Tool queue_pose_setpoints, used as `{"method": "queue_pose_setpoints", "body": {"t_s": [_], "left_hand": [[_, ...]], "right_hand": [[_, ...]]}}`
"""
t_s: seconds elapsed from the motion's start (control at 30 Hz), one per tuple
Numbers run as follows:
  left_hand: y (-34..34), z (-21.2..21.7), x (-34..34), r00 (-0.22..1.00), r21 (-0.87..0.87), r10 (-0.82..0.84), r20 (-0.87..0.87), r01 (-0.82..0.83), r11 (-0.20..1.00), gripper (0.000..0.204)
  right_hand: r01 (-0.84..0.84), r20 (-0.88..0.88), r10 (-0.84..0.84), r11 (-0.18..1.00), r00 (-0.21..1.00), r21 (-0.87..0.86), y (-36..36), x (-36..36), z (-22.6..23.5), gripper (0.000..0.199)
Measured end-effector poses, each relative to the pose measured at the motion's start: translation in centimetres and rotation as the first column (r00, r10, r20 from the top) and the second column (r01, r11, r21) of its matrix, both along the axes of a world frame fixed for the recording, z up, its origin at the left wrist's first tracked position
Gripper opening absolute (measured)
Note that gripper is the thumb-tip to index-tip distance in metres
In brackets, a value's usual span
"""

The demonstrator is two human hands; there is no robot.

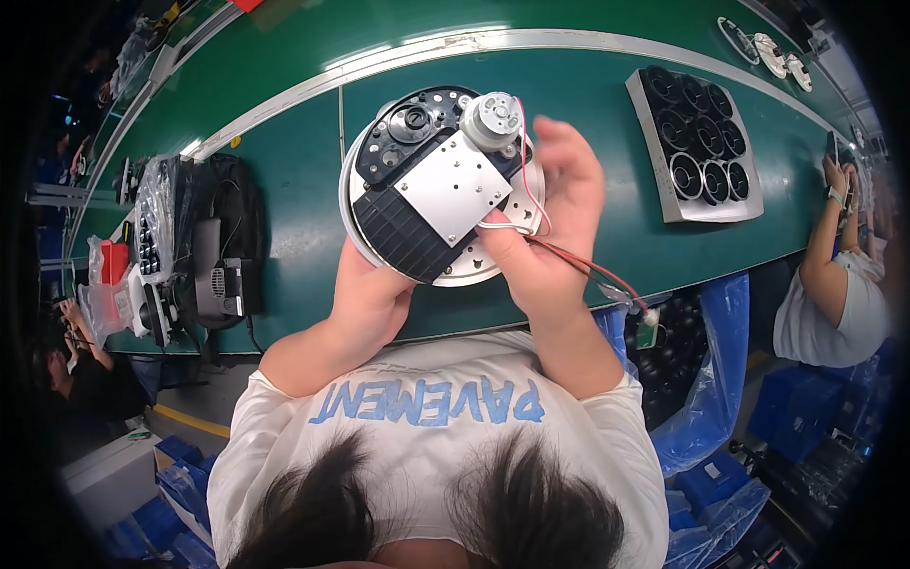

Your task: The person assembles an electronic component by integrating an LED ring and a motor assembly into a plastic housing, using tweezers to manipulate the wires and circuit board.

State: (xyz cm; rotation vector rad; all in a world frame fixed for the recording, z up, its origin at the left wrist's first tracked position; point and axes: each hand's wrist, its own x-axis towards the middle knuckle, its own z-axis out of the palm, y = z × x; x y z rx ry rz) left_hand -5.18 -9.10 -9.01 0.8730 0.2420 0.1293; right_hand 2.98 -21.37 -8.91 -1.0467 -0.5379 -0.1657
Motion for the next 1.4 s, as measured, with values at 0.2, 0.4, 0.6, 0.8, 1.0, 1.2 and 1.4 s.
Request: {"method": "queue_pose_setpoints", "body": {"t_s": [0.2, 0.4, 0.6, 0.8, 1.0, 1.2, 1.4], "left_hand": [[0.4, -0.6, -0.3, 0.997, 0.112, 0.048, 0.059, -0.054, 0.992, 0.061], [0.0, 0.1, -0.2, 0.99, 0.082, 0.081, 0.113, -0.09, 0.993, 0.069], [-0.1, 0.1, -0.9, 0.988, 0.317, 0.073, 0.135, -0.113, 0.942, 0.078], [0.1, 0.1, -0.8, 0.98, 0.412, 0.073, 0.185, -0.144, 0.9, 0.079], [-0.3, -0.1, -1.0, 0.966, 0.452, 0.129, 0.223, -0.219, 0.865, 0.08], [0.1, 0.1, -0.9, 0.953, 0.532, -0.009, 0.303, -0.161, 0.831, 0.085], [0.3, 0.3, -1.0, 0.922, 0.38, -0.175, 0.344, 0.034, 0.924, 0.083]], "right_hand": [[-0.135, -0.044, 0.127, 0.924, 0.991, -0.357, -1.3, 0.7, -0.5, 0.072], [-0.126, -0.438, 0.295, 0.919, 0.849, 0.374, -0.1, -1.2, -1.6, 0.062], [-0.051, -0.345, 0.092, 0.991, 0.934, 0.126, 0.4, -1.6, 0.4, 0.094], [0.083, 0.037, -0.08, 0.993, 0.996, -0.081, 0.1, -0.9, -1.2, 0.093], [0.074, -0.132, -0.122, 0.945, 0.984, -0.319, -0.4, -2.0, -1.1, 0.089], [0.034, -0.125, -0.057, 0.983, 0.991, -0.18, 0.8, -1.3, 0.4, 0.088], [-0.163, -0.034, 0.162, 0.986, 0.986, -0.032, -0.2, -0.2, -0.5, 0.069]]}}
